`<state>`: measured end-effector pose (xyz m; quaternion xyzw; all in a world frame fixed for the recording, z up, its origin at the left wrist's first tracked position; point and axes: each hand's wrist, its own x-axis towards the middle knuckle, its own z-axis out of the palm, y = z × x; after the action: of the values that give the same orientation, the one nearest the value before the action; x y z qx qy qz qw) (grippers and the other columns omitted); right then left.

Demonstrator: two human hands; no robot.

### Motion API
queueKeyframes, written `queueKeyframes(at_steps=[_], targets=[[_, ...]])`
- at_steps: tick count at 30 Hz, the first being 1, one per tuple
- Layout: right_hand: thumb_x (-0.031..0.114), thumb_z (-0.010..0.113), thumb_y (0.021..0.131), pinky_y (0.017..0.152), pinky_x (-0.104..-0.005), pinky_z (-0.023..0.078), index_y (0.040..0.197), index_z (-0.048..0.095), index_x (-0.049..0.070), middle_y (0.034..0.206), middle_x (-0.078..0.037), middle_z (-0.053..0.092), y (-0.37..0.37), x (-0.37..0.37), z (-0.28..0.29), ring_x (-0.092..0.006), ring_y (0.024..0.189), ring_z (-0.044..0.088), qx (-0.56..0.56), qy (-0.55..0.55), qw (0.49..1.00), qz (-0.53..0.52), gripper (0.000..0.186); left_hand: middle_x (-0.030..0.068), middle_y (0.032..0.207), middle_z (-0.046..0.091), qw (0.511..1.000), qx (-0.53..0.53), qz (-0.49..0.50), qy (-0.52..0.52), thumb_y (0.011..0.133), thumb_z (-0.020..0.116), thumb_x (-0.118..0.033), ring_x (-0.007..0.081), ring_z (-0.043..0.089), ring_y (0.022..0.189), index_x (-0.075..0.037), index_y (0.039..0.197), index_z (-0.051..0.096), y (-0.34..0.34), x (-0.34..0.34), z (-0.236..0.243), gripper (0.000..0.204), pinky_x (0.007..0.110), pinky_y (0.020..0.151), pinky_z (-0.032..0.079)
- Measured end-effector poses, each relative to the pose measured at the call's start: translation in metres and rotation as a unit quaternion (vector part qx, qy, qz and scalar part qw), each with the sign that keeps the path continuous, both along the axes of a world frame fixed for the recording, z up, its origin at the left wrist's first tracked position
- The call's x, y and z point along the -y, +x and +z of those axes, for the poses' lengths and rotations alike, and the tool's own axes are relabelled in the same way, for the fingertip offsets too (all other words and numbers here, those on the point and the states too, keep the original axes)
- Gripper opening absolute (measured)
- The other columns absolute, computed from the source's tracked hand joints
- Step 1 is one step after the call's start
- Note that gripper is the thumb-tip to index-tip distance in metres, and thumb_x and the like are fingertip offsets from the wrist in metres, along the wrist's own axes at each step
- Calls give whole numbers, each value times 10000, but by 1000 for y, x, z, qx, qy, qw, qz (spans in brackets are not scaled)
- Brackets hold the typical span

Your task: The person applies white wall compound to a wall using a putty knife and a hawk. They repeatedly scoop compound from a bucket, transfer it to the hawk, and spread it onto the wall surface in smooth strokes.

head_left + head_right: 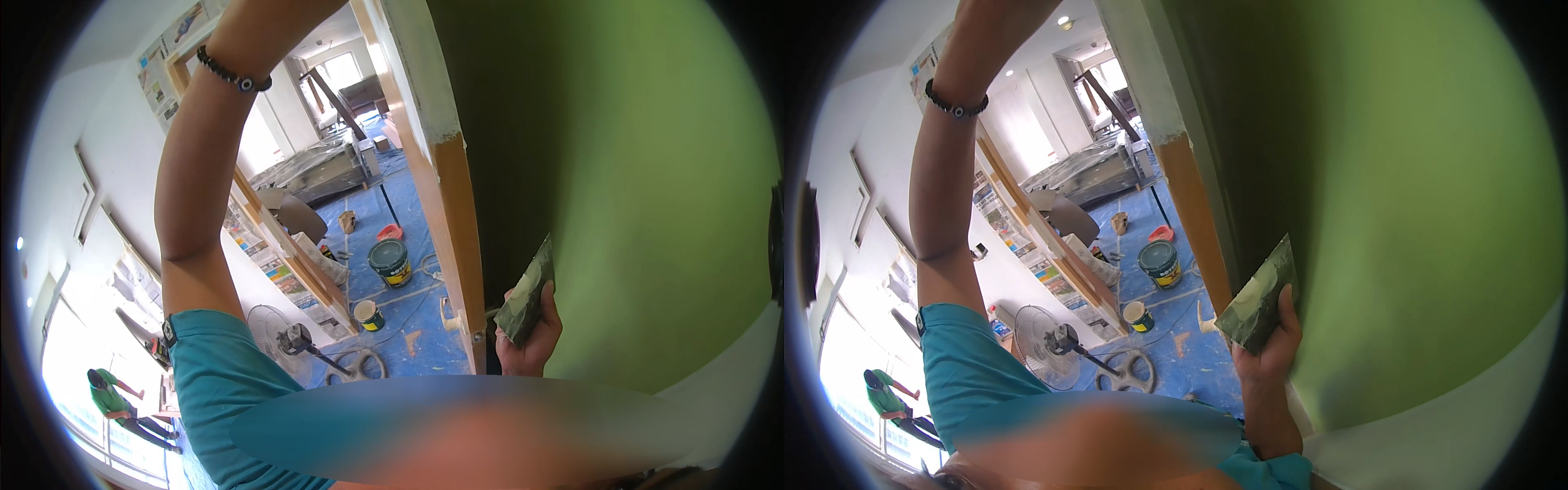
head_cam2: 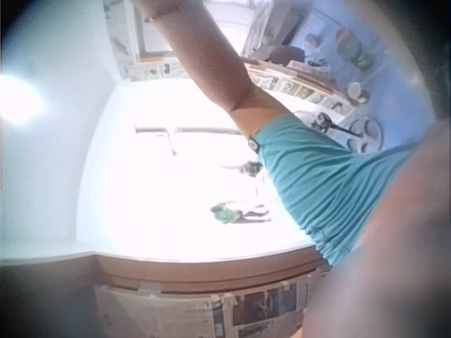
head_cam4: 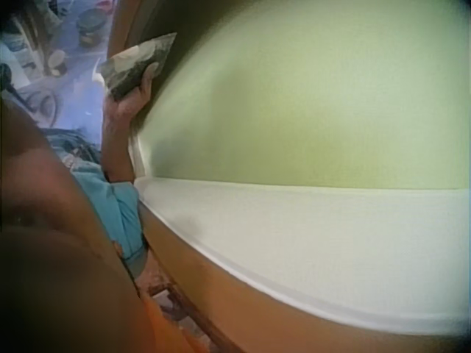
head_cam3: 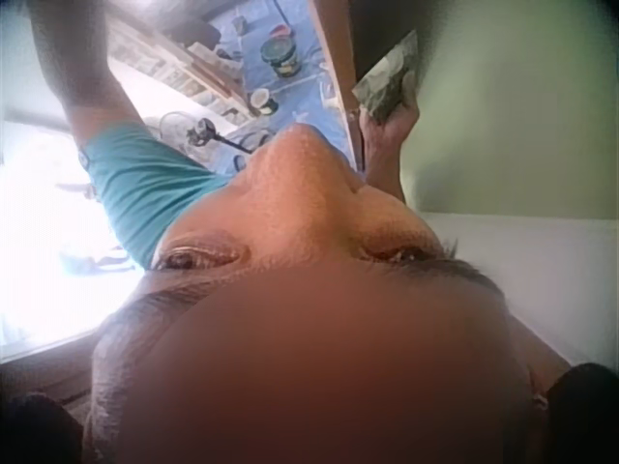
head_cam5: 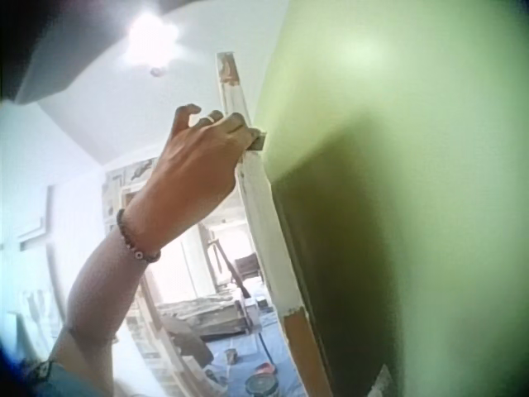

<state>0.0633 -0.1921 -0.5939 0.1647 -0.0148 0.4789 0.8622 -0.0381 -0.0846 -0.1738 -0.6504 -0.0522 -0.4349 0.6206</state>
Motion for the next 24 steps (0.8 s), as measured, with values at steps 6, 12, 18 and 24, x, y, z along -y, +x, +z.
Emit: queueKeyframes(at_steps=[6,12,18,24], targets=[[332,399,1103,618,-505,667,1295,599,15,1104,-242,704,3,4,-15,-376,894,737,-4,4,1000,-4,422,73,1015,700,999,2,30,-41,899,524,68,238,658,1054,-61,1100,718,12,2,-22,308,484,1094,305],[331,408,1101,658,-515,669,1290,606,10,1101,-235,709,2,12,-26,-372,933,730,-23,12,1000,-13,422,52,1012,681,997,-37,52,-43,895,562,31,221,652,1054,-72,1096,706,12,4,-50,268,501,1098,293],[331,395,1102,700,-524,666,1310,602,8,1134,-245,707,4,16,-29,-384,998,721,-3,43,999,-13,436,56,993,670,996,-26,89,13,856,607,-23,211,664,931,-33,1156,697,12,5,-82,313,469,1056,335],[345,386,1103,752,-566,653,1327,596,11,1148,-252,702,10,17,-38,-404,1025,715,-2,53,999,-3,454,101,988,672,997,-51,31,-51,835,614,-62,233,666,887,17,1115,687,13,19,-118,300,490,1041,345]])
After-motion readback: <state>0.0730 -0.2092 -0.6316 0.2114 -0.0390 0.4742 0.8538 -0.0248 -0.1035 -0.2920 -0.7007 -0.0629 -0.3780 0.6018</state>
